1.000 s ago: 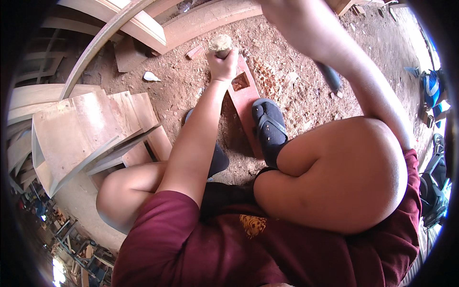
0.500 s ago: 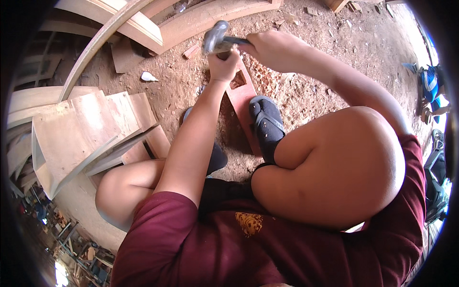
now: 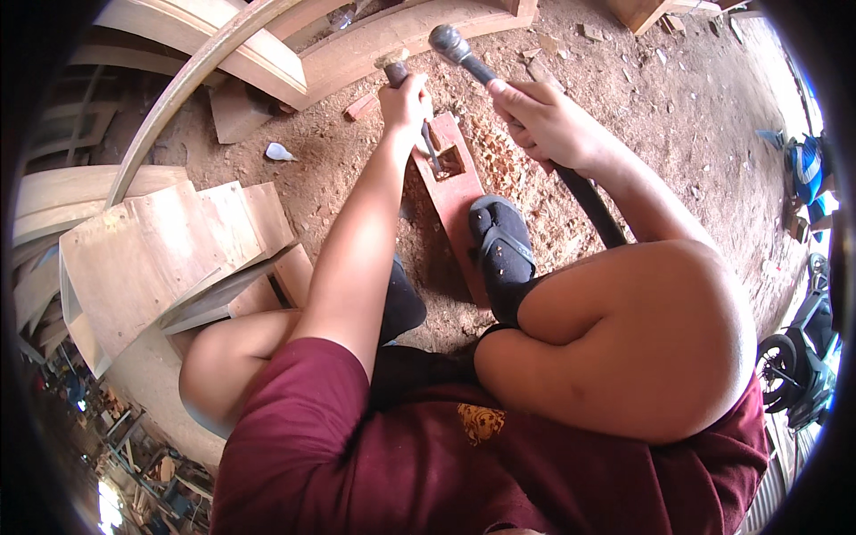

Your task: The person sits on the ground and uses a hammer to strike a chisel, carving a small piece of wood held against a red brick. The person repeatedly adjusts the wood and strikes it to shape the material.

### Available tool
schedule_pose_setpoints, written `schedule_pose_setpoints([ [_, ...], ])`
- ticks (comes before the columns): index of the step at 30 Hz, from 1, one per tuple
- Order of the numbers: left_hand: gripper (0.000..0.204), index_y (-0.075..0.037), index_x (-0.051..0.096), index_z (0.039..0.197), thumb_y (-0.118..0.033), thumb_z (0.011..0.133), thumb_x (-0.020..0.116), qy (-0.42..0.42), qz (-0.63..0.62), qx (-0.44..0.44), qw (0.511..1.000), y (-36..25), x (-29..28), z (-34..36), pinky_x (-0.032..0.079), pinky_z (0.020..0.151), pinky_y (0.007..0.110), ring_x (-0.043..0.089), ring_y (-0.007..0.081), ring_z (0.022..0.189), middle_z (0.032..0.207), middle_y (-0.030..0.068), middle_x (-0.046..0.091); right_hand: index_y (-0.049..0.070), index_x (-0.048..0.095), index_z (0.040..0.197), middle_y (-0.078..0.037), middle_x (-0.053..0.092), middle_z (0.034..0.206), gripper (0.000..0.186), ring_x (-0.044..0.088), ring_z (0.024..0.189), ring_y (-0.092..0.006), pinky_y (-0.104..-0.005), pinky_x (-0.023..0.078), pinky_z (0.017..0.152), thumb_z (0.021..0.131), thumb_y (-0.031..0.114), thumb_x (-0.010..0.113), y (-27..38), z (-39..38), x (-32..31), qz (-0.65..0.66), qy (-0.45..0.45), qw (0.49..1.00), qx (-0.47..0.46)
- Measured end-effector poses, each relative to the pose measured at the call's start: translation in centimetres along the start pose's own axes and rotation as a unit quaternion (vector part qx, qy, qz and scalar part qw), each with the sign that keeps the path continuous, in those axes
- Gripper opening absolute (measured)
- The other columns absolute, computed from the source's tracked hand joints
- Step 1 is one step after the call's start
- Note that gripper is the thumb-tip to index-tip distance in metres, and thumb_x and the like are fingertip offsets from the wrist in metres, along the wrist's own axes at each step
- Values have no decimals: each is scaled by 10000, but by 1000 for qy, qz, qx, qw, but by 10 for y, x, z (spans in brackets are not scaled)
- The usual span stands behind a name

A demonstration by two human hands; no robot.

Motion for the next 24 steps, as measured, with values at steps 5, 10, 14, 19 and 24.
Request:
schedule_pose_setpoints([
  [5, 265, -65, 532, 618, -109, 861, 630, 6, 28, 146, 989, -16, 7, -35, 373, 397, 282, 486, 118, 414, 528, 32, 527, 59, 545, 833, 31, 451, 609, 526, 458, 525, -68, -274, 418, 468, 1039, 521, 402, 11, -8, -23, -4, -73, 997, -18],
  [10, 240, -72, 512, 645, -79, 863, 610, -3, 4, 178, 984, -14, 19, -56, 373, 410, 267, 467, 115, 419, 526, 22, 508, 83, 498, 788, 45, 401, 589, 510, 397, 485, -56, -259, 372, 436, 1044, 513, 399, 23, -18, -23, 55, -70, 994, -57],
  [14, 251, -83, 495, 650, -131, 860, 624, 48, -68, 93, 992, -15, 21, -51, 381, 399, 301, 457, 132, 393, 516, 28, 493, 88, 482, 789, 53, 374, 583, 493, 366, 473, -53, -259, 337, 416, 1047, 501, 405, 27, -25, -18, 68, -63, 994, -57],
  [19, 283, -72, 488, 634, -111, 869, 642, 13, -116, 179, 977, -40, 2, -46, 379, 386, 293, 457, 132, 381, 510, 26, 493, 83, 481, 780, 52, 381, 577, 494, 365, 467, -54, -257, 337, 415, 1053, 486, 401, 29, -25, -20, 55, -70, 994, -61],
  [24, 229, -73, 493, 666, -63, 868, 599, 29, -42, 204, 978, -28, 21, -57, 388, 403, 297, 456, 132, 397, 523, 22, 489, 79, 484, 763, 49, 386, 577, 517, 375, 474, -57, -268, 353, 431, 1052, 498, 394, 26, -22, -19, 55, -66, 995, -52],
])
Point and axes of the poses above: each hand's wrist, its own z-axis towards the middle knuckle, its own x-axis out of the palm, y = z × x, the point moved 8 cm from there along z, towards the middle knuckle
